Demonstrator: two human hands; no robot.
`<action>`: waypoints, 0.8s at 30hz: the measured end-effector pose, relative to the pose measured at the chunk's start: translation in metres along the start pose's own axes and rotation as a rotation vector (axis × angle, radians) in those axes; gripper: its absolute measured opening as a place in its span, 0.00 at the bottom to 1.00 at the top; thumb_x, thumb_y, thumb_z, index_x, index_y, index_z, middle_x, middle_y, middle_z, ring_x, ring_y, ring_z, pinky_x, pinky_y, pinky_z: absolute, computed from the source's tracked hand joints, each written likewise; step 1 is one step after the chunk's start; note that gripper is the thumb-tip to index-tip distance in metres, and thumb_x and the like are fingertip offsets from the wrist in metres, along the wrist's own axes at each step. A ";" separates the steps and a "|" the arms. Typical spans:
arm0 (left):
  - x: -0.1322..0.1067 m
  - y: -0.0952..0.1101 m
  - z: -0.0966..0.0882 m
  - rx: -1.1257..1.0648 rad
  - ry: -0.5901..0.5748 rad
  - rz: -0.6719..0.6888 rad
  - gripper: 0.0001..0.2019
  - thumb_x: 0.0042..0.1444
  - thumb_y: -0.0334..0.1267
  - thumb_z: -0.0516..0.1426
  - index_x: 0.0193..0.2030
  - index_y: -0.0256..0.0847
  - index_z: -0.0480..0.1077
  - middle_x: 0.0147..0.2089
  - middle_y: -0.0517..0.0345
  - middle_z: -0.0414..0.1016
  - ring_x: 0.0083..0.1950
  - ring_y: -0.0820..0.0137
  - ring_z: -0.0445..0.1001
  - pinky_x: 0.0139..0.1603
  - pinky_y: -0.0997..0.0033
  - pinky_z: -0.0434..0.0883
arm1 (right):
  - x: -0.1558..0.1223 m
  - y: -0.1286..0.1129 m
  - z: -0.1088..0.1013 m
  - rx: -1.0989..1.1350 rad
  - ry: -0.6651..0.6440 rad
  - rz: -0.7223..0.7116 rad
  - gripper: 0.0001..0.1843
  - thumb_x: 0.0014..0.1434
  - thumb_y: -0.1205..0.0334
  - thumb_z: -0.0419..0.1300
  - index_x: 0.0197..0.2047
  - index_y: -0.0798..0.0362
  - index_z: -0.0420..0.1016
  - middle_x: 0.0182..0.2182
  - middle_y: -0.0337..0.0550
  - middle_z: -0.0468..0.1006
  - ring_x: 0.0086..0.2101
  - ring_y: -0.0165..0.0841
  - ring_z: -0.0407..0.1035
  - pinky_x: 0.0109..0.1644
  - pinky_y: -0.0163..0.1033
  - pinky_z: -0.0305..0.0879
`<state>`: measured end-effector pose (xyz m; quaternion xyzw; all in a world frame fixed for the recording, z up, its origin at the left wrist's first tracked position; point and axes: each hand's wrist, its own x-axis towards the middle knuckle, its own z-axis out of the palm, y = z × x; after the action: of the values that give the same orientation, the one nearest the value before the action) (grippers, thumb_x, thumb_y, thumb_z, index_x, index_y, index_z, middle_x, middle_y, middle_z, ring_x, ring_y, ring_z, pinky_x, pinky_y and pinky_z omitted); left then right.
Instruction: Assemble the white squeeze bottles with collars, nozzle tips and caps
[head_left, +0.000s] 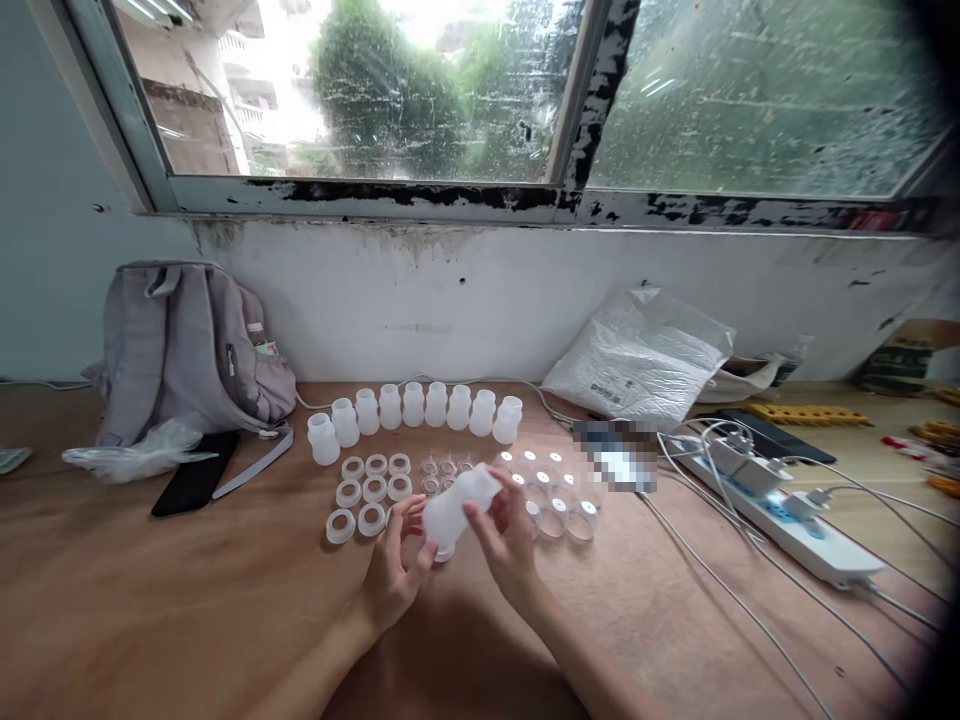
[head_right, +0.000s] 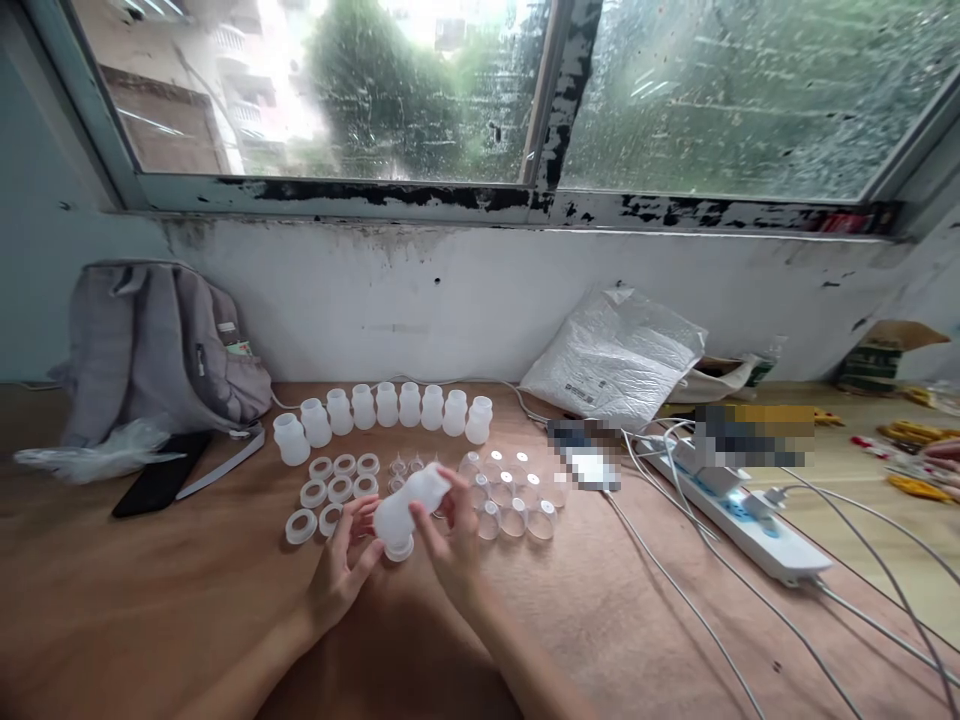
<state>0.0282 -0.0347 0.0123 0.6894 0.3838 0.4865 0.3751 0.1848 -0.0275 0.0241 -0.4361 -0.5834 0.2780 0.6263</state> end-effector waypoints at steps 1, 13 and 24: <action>0.001 -0.003 -0.001 0.068 0.012 0.041 0.21 0.52 0.35 0.52 0.53 0.42 0.54 0.52 0.49 0.65 0.50 0.65 0.67 0.50 0.61 0.65 | 0.007 0.000 -0.005 -0.004 0.100 -0.018 0.26 0.53 0.59 0.57 0.52 0.48 0.51 0.36 0.43 0.68 0.35 0.33 0.68 0.36 0.39 0.68; 0.000 -0.018 0.009 0.599 -0.097 0.162 0.12 0.50 0.36 0.54 0.43 0.42 0.66 0.43 0.52 0.71 0.45 0.62 0.68 0.50 0.54 0.61 | 0.133 0.048 -0.113 -0.628 0.328 0.019 0.32 0.42 0.52 0.60 0.49 0.57 0.59 0.36 0.50 0.71 0.31 0.38 0.67 0.37 0.44 0.64; 0.001 -0.017 0.009 0.645 -0.109 0.204 0.11 0.51 0.33 0.52 0.42 0.42 0.67 0.40 0.54 0.73 0.43 0.62 0.68 0.51 0.53 0.59 | 0.149 0.101 -0.135 -0.825 -0.079 0.089 0.29 0.44 0.57 0.57 0.51 0.53 0.60 0.37 0.50 0.73 0.33 0.40 0.69 0.36 0.42 0.63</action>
<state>0.0339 -0.0273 -0.0047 0.8323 0.4263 0.3376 0.1070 0.3573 0.1169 0.0174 -0.6643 -0.6499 0.0640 0.3635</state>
